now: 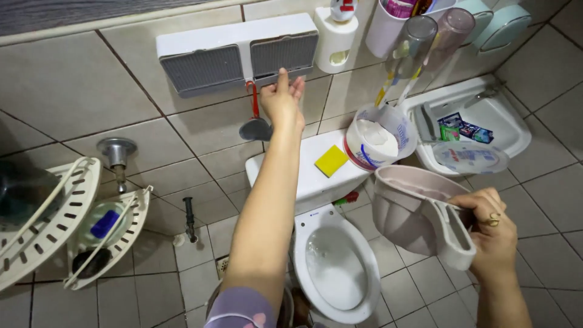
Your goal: Cleaning the exterior of a toilet, scrubbing the tank and surrounding walls with a sponge, and reorganizing bathroom supplies.
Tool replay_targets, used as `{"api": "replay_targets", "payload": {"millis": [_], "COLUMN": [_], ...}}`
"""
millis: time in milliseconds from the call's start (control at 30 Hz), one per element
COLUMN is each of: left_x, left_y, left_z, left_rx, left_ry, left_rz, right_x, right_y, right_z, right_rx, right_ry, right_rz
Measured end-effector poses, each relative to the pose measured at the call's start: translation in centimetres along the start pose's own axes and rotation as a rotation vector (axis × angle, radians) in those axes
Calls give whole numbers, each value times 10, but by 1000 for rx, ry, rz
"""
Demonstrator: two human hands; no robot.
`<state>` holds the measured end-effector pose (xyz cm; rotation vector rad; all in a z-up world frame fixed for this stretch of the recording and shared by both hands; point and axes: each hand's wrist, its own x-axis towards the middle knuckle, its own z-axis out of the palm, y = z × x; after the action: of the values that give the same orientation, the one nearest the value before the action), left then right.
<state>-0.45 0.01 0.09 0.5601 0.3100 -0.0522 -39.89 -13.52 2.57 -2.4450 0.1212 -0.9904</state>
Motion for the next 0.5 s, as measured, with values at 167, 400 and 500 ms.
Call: {"api": "replay_targets", "payload": {"millis": [167, 400, 500], "left_x": [-18, -41, -47], "left_y": [3, 20, 19], "left_z": [1, -15, -51], "left_rx": [21, 32, 102], "left_ry": [51, -44, -148], "left_rz": [40, 78, -9], "right_x": [-6, 27, 56], "right_y": [9, -2, -20], "right_z": [-5, -25, -28], "right_rx": [24, -88, -108], "right_ry": [-33, -125, -136], "right_rz": [35, -27, -84]}}
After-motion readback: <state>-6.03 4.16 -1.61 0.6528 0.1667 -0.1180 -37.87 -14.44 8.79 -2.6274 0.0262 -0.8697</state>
